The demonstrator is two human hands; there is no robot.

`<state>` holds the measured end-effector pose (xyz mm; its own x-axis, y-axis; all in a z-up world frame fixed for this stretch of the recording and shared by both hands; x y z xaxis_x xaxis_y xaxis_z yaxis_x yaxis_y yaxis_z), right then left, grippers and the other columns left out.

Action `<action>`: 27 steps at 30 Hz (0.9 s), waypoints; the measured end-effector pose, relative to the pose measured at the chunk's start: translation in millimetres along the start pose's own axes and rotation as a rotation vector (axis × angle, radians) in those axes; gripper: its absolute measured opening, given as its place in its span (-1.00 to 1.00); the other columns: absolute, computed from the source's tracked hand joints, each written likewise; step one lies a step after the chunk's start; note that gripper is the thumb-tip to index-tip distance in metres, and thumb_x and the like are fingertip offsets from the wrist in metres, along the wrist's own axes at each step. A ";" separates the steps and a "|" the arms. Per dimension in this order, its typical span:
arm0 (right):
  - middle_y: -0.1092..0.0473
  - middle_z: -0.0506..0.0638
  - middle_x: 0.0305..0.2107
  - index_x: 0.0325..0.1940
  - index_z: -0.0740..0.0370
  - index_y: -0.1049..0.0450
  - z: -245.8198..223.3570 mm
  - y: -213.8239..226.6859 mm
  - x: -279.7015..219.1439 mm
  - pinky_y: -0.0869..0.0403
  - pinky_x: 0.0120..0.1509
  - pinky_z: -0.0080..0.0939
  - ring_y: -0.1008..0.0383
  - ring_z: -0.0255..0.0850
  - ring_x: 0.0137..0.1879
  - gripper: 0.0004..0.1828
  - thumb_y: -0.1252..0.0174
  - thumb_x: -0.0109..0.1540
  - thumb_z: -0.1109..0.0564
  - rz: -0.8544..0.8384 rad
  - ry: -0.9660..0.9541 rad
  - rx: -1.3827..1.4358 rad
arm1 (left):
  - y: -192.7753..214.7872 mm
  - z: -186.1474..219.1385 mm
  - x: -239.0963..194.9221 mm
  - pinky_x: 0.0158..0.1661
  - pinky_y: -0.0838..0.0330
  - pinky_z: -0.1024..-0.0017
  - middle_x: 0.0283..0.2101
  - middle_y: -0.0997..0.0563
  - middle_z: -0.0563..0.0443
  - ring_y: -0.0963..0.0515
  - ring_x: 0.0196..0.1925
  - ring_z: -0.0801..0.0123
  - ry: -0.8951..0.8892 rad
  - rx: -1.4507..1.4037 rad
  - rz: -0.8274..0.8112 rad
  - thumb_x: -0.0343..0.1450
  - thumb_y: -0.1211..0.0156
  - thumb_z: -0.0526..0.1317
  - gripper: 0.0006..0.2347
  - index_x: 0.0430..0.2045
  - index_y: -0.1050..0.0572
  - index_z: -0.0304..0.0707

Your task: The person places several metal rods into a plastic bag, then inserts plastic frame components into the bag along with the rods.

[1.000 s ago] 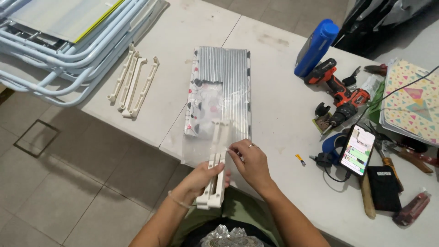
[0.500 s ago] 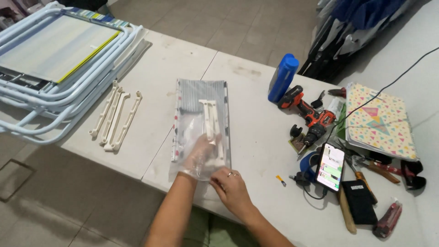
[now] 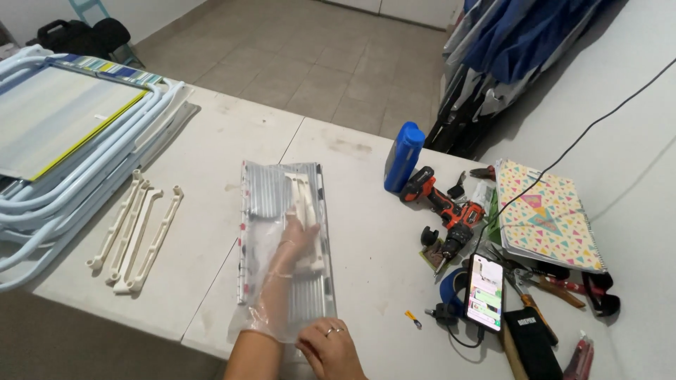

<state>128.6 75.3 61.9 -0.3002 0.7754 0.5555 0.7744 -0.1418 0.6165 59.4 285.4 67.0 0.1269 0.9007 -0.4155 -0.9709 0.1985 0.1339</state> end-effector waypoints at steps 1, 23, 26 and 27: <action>-0.40 -0.03 -0.37 -0.24 0.14 -0.42 -0.7 0.5 -0.2 -0.35 -0.07 -0.11 -0.41 -0.06 -0.25 -0.91 -0.22 0.32 0.17 0.019 -0.004 -0.005 | 0.5 8.4 -5.1 0.25 -0.42 0.11 0.48 -0.05 -0.22 -0.27 0.42 -0.07 0.016 0.008 0.005 0.51 -0.03 -0.16 -0.28 0.47 0.35 0.01; -0.36 -0.03 -0.41 -0.29 0.17 -0.50 4.5 5.8 7.9 -0.38 0.11 0.01 -0.33 -0.12 -0.32 -0.92 -0.28 0.25 0.25 0.123 0.031 0.045 | -24.5 -90.6 70.6 0.48 0.48 0.10 0.59 0.37 -0.05 0.36 0.59 0.24 -0.561 0.700 0.139 0.48 0.51 0.30 -0.25 0.48 0.31 -0.22; -0.37 -0.02 -0.38 -0.22 0.17 -0.50 8.0 2.3 6.0 -0.36 0.18 0.08 -0.35 -0.11 -0.27 -0.91 -0.29 0.29 0.17 0.080 0.045 0.042 | -21.7 -77.7 58.3 0.41 0.70 -0.13 0.57 0.28 -0.19 0.39 0.57 -0.12 -0.310 0.873 0.057 0.40 0.32 0.40 -0.22 0.43 0.50 0.29; -0.37 -0.02 -0.38 -0.22 0.17 -0.50 8.8 1.0 4.8 -0.36 0.18 0.08 -0.35 -0.11 -0.27 -0.91 -0.29 0.29 0.17 0.080 0.045 0.045 | -20.8 -76.6 60.6 0.41 0.70 -0.13 0.57 0.28 -0.19 0.39 0.57 -0.12 -0.307 0.873 0.058 0.40 0.32 0.40 -0.22 0.43 0.50 0.29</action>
<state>132.8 84.3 60.3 -0.2607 0.7342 0.6269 0.8207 -0.1735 0.5444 71.8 306.2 -29.9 0.2523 0.9563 -0.1474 -0.4956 0.2586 0.8292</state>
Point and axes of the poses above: each hand's wrist, its own x-axis towards the middle knuckle, its own y-axis out of the back of the hand, z = x × y, the point moved 8 cm from there along x, towards the middle knuckle
